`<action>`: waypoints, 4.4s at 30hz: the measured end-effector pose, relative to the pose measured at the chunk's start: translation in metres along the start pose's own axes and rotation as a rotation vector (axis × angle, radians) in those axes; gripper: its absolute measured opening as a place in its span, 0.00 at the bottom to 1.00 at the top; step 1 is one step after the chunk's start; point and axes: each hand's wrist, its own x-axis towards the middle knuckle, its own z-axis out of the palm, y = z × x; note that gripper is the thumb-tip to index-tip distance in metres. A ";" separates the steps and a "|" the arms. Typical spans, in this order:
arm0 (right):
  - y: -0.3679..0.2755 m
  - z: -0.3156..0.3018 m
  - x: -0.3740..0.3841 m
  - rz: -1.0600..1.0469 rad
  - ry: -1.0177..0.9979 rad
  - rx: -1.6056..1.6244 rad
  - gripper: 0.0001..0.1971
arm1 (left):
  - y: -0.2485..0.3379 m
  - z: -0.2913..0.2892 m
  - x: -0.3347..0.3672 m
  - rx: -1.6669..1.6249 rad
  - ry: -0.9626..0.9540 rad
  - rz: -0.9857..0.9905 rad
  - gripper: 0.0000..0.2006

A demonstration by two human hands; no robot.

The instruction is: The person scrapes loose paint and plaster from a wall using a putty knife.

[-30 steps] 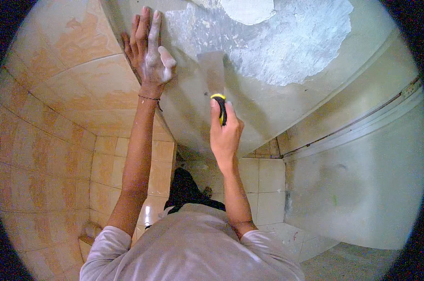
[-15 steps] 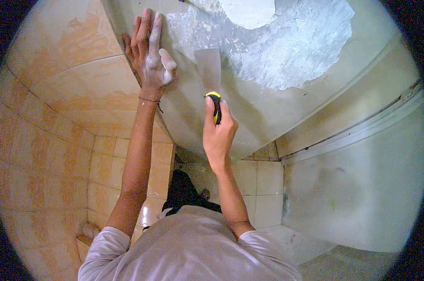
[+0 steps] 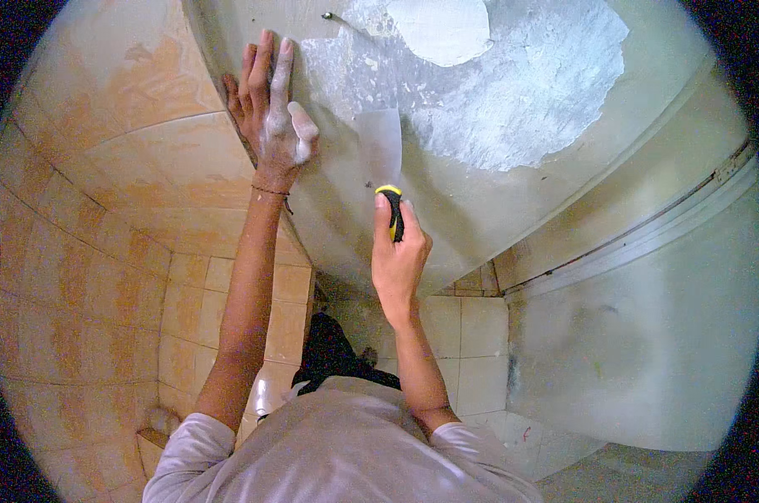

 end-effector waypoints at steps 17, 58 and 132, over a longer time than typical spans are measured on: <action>0.005 -0.004 -0.004 -0.004 0.014 -0.046 0.17 | 0.002 0.000 0.000 -0.033 0.026 0.000 0.38; -0.003 0.003 0.007 -0.056 -0.028 0.056 0.17 | 0.006 -0.002 0.003 0.006 -0.009 0.024 0.39; 0.012 -0.001 -0.006 -0.014 0.062 0.039 0.17 | 0.005 -0.011 0.005 0.038 -0.097 0.003 0.39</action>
